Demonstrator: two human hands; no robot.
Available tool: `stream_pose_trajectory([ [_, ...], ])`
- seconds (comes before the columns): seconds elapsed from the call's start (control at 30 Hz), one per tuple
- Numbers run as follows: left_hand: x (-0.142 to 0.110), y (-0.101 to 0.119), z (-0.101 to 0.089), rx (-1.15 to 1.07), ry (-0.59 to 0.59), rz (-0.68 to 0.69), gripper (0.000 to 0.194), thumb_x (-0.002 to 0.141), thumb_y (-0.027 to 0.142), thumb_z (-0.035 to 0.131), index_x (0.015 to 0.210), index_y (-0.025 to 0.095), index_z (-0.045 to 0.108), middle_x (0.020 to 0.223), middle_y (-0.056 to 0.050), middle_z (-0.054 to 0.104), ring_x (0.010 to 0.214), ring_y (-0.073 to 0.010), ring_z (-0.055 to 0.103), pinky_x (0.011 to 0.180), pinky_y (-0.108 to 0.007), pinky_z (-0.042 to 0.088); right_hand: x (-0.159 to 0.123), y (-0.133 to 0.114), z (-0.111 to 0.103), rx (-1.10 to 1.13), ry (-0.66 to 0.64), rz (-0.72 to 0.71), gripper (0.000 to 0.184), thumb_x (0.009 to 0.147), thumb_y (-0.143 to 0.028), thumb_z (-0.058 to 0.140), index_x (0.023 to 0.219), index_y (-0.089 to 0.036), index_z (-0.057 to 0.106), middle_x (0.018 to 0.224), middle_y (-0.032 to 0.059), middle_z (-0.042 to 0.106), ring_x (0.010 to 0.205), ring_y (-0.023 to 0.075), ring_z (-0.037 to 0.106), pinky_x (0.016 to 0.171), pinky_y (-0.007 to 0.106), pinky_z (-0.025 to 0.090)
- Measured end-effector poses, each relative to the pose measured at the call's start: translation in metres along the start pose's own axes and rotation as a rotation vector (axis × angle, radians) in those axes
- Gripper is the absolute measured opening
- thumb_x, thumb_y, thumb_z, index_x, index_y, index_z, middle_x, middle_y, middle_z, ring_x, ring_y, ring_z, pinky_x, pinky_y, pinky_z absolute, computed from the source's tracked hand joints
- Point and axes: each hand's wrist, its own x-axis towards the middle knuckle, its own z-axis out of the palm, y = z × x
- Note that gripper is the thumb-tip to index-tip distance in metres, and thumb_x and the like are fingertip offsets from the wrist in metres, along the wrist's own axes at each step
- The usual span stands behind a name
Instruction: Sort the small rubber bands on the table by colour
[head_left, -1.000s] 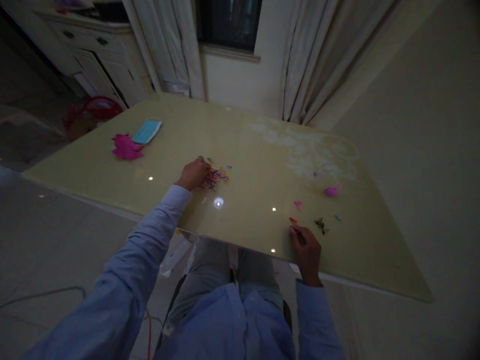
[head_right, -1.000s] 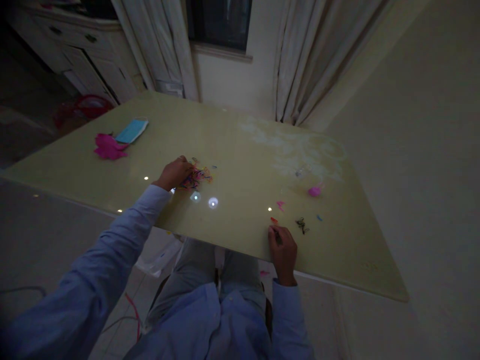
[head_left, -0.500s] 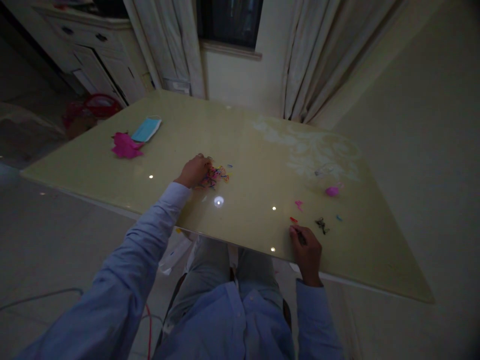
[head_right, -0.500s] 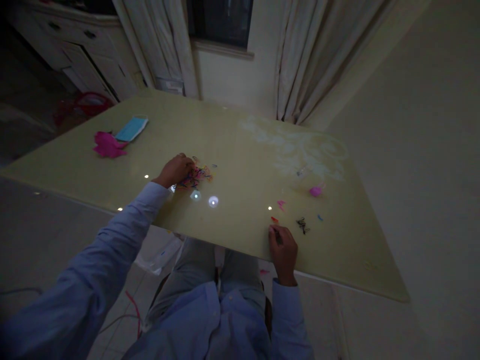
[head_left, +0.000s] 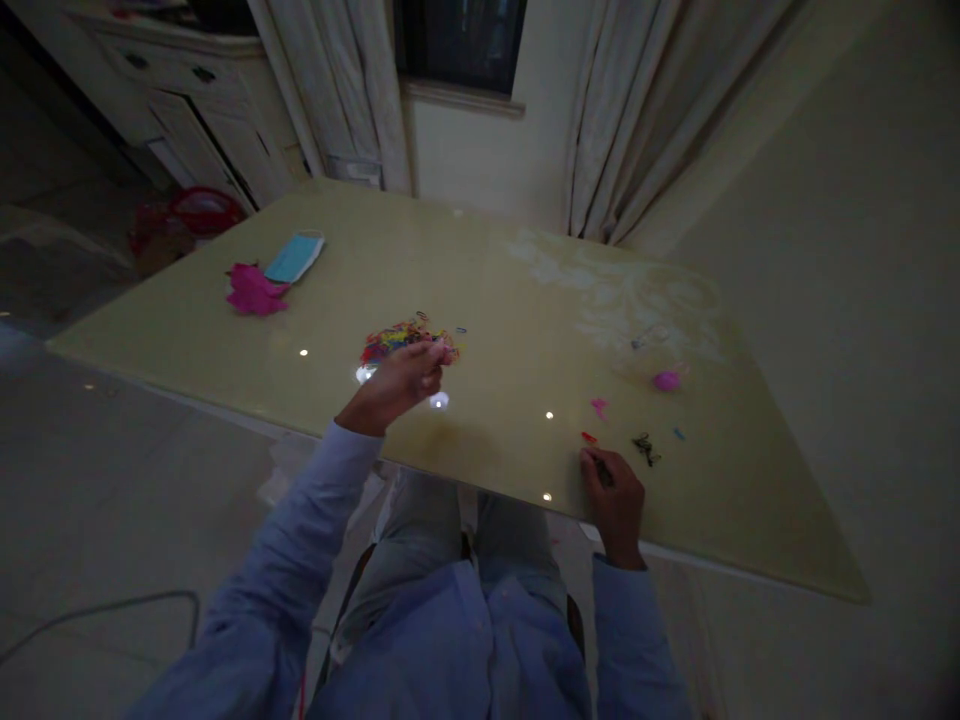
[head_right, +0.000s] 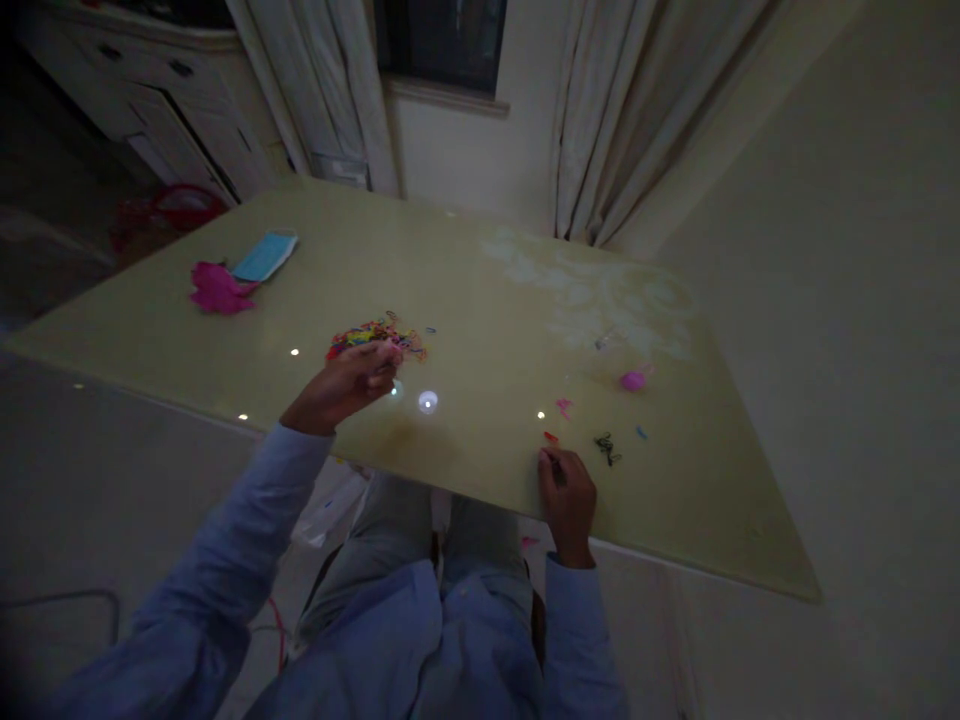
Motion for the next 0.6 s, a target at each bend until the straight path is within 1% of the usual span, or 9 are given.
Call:
stream_pose_trajectory([
  [0.07,-0.016,-0.013,0.020,-0.083,-0.069,-0.046,0.033,0.068,0.039,0.082,0.076,0.013,0.063,0.076,0.000,0.059,0.048,-0.0004,0.035,0.044,-0.016,0.028,0.000,0.000,0.000,0.003,-0.005,0.010,0.023,0.090,-0.038,0.056,0.088,-0.018,0.069,0.085,0.0069,0.070,0.078,0.0185,0.064,0.072,0.030,0.050],
  [0.17,-0.031,-0.030,0.046,-0.130,-0.150,-0.091,0.028,0.073,0.037,0.079,0.076,0.013,0.065,0.074,0.000,0.059,0.046,0.0005,0.034,0.043,-0.016,0.025,0.000,0.000,0.001,0.003,-0.004,0.006,0.023,0.091,-0.037,0.056,0.088,-0.018,0.069,0.087,0.0075,0.070,0.080,0.0191,0.065,0.073,0.031,0.050],
  [0.23,-0.037,-0.037,0.062,-0.139,-0.158,-0.098,0.026,0.073,0.036,0.079,0.077,0.013,0.067,0.075,-0.001,0.061,0.044,0.0009,0.033,0.043,-0.017,0.024,0.000,-0.001,0.001,0.003,0.000,0.004,0.023,0.091,-0.036,0.055,0.088,-0.018,0.069,0.087,0.0075,0.070,0.079,0.0189,0.065,0.073,0.032,0.051],
  [0.33,-0.040,-0.042,0.081,-0.131,-0.137,-0.089,0.025,0.072,0.036,0.080,0.078,0.014,0.068,0.077,-0.002,0.065,0.043,0.0009,0.032,0.042,-0.018,0.023,0.000,-0.003,0.001,0.011,-0.012,0.028,0.024,0.092,-0.037,0.054,0.088,-0.018,0.068,0.085,0.0071,0.069,0.077,0.0185,0.064,0.072,0.032,0.051],
  [0.47,-0.041,-0.046,0.098,-0.106,-0.123,-0.065,0.026,0.068,0.036,0.081,0.080,0.015,0.072,0.080,-0.005,0.069,0.043,0.0005,0.033,0.042,-0.019,0.024,0.000,-0.006,0.001,0.021,-0.021,0.051,0.024,0.092,-0.037,0.053,0.088,-0.018,0.068,0.086,0.0074,0.069,0.079,0.0184,0.063,0.074,0.032,0.050],
  [0.6,-0.042,-0.052,0.106,-0.066,-0.141,-0.054,0.025,0.069,0.036,0.080,0.084,0.017,0.075,0.083,-0.007,0.071,0.045,-0.0005,0.036,0.042,-0.019,0.026,0.000,-0.008,0.001,0.043,-0.011,0.038,0.022,0.092,-0.035,0.054,0.089,-0.018,0.067,0.086,0.0070,0.069,0.080,0.0179,0.063,0.074,0.031,0.050],
])
